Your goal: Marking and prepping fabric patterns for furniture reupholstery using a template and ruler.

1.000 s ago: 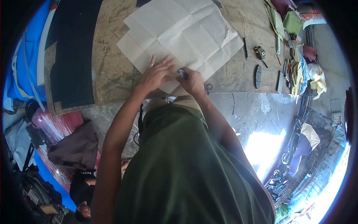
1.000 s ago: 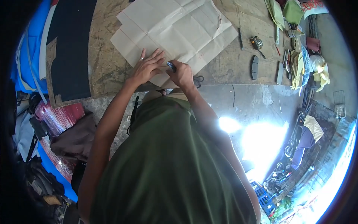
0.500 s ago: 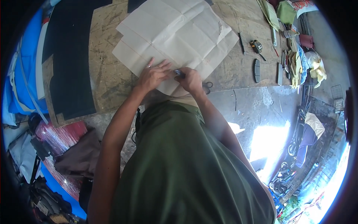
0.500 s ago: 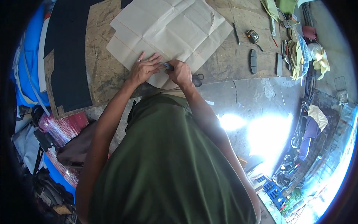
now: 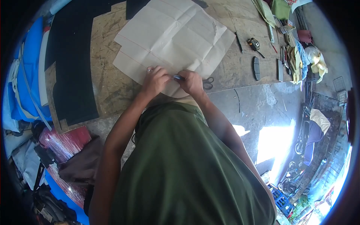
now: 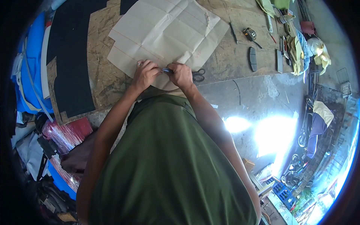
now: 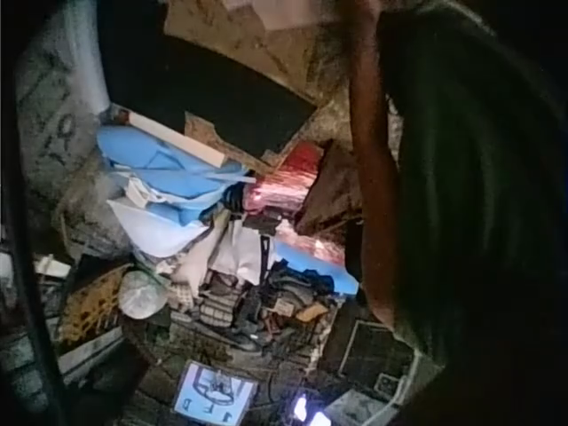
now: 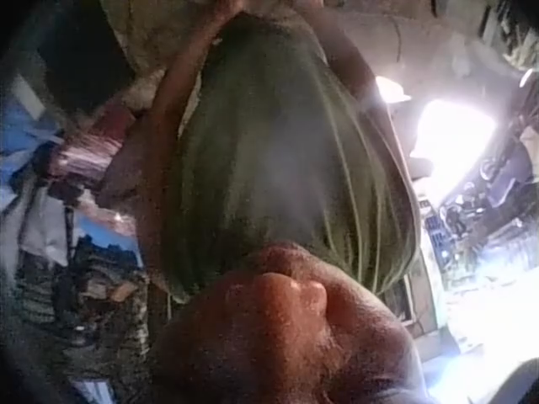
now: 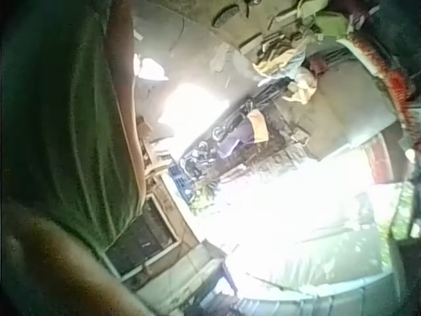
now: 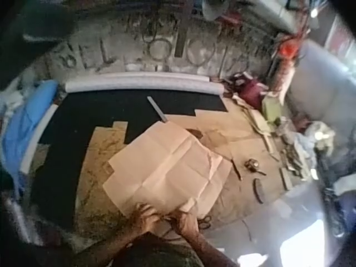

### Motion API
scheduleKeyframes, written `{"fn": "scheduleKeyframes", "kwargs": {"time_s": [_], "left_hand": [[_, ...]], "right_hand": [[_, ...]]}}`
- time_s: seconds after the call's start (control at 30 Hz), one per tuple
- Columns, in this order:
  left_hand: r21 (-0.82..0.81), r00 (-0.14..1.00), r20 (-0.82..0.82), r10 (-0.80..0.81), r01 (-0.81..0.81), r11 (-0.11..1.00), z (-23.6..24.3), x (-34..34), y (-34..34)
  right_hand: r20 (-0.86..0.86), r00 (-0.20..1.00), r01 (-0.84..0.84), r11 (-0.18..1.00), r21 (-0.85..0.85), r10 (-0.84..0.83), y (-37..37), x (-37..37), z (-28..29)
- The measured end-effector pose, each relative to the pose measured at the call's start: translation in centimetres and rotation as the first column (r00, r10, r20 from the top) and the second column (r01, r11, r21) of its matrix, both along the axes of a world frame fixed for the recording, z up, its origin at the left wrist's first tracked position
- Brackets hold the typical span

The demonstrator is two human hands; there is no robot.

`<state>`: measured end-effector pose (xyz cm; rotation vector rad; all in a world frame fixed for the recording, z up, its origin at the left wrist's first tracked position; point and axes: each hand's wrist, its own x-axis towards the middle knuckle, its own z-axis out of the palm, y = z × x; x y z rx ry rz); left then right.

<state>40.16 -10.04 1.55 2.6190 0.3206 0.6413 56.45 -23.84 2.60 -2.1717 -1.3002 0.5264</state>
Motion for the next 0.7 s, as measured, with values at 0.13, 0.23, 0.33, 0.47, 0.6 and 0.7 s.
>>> {"fn": "scheduleKeyframes", "kwargs": {"time_s": [0.13,0.23,0.33,0.47,0.6,0.7], "left_hand": [[-0.093,0.999,0.008,0.038,-0.037,0.995,1.0,0.5,-0.3],[-0.113,0.993,0.113,0.026,-0.014,0.993,2.7,1.4,-0.5],[-0.117,0.995,0.098,0.036,-0.025,0.993,3.5,1.8,-0.6],[-0.098,0.996,0.081,0.043,-0.035,0.995,4.4,2.5,-0.8],[-0.046,0.997,0.073,0.039,-0.035,0.998,5.1,3.1,-0.9],[-0.069,0.997,0.068,0.028,-0.024,0.997,5.5,3.4,-0.9]], "right_hand": [[-0.064,0.996,0.061,0.995,0.079,-0.056,-0.7,-0.1,2.2],[-0.13,0.962,0.25,0.965,0.08,-0.239,-1.7,-0.4,5.7],[-0.014,0.983,0.184,0.983,-0.008,-0.184,-1.8,-0.4,6.8],[0.104,0.989,0.115,0.987,-0.109,-0.104,-2.2,0.0,7.3],[0.133,0.989,0.084,0.987,-0.135,-0.066,-2.2,0.5,7.6],[0.154,0.984,0.108,0.983,-0.148,-0.084,-2.1,0.5,7.9]]}}
